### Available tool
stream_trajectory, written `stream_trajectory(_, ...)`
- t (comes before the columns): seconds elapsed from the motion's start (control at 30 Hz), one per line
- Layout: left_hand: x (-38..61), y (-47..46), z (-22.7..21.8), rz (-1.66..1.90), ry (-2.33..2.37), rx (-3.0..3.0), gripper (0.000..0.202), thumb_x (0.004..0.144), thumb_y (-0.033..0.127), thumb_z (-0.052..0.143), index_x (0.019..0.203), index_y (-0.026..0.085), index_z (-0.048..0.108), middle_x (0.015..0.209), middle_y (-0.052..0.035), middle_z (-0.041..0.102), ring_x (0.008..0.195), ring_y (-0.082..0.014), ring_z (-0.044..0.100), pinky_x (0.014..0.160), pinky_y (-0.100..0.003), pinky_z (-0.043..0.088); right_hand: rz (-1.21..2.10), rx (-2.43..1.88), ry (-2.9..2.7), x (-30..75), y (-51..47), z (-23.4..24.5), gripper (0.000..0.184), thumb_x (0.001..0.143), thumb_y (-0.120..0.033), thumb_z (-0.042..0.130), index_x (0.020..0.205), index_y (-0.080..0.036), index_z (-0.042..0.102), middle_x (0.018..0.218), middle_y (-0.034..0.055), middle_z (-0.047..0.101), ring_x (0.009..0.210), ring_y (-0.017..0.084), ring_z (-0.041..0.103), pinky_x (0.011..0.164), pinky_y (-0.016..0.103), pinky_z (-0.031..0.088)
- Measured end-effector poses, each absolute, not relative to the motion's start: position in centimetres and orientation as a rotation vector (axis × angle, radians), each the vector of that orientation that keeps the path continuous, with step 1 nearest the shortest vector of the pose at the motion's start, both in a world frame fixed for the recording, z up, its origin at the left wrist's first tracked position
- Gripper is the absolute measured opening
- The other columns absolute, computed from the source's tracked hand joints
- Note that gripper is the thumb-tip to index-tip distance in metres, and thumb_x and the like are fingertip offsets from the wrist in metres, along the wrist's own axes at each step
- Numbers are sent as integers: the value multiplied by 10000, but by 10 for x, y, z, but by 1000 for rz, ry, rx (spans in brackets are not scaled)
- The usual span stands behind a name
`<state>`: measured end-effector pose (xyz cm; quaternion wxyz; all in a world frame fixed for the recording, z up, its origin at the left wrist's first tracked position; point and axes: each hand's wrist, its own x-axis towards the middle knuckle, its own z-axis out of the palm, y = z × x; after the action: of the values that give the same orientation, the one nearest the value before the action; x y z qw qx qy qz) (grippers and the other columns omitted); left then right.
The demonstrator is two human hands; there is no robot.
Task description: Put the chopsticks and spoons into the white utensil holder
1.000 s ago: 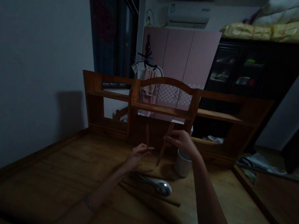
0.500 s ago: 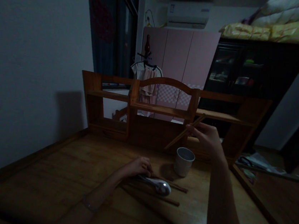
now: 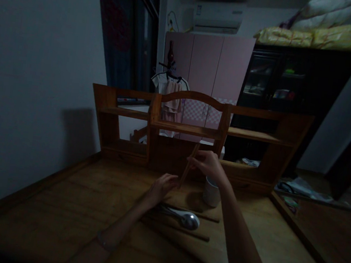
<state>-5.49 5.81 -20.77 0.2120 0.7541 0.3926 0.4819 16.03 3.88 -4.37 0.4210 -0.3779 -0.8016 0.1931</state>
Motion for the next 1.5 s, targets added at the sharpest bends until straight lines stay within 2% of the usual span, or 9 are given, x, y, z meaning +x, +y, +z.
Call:
stream_trajectory(0.07,-51,54,-208,1315,1081,2027,322,833,324,633,1138,223,646,1081,-64,663,963,-208,621,861,-313,488,495,-949,-2040,152,38,-47,263,839,-402,626,831,-152,706,689,52,710,644,201,683,543,227,467)
stream_trajectory(0.23,-39,46,-209,1212,1053,1851,252,811,379,644,961,194,726,972,-63,720,905,-227,659,813,-298,507,557,-958,-2120,137,37,-57,279,822,-428,646,842,-159,717,699,48,713,633,192,678,540,224,463)
stream_trajectory(0.4,-33,41,-207,1092,1008,1500,336,680,406,753,890,144,737,890,-74,715,847,-248,656,669,-291,541,570,-965,-2139,132,45,-67,240,826,-393,646,808,-162,706,669,27,705,621,175,669,542,215,451)
stream_trajectory(0.57,-31,41,-209,1099,968,1400,398,637,444,782,855,115,728,880,-85,695,837,-244,644,674,-312,552,616,-953,-2146,135,51,-70,293,818,-446,646,814,-159,702,670,27,702,633,178,668,544,217,453)
stream_trajectory(0.87,-30,46,-219,1119,942,1404,490,639,521,771,854,85,710,789,-81,659,724,-201,618,659,-340,546,602,-955,-2170,144,53,-67,256,828,-412,640,803,-163,694,691,27,705,664,183,669,575,223,457)
stream_trajectory(1.07,-30,42,-212,1116,907,1428,429,684,487,750,864,99,712,828,-86,662,740,-188,612,651,-306,539,618,-941,-2155,145,53,-67,251,833,-409,636,802,-166,691,684,27,704,667,189,674,583,226,463)
stream_trajectory(1.33,-31,43,-218,1125,854,1439,343,709,417,747,857,110,705,839,-79,656,785,-198,608,671,-315,542,638,-947,-2144,145,52,-67,264,832,-418,632,825,-162,697,702,36,708,668,194,671,583,235,470)
stream_trajectory(1.5,-31,46,-220,1101,888,1417,379,685,428,763,870,101,713,854,-94,656,786,-205,619,690,-332,539,633,-920,-2141,145,53,-67,265,833,-419,632,778,-164,674,672,29,696,654,187,668,558,220,453)
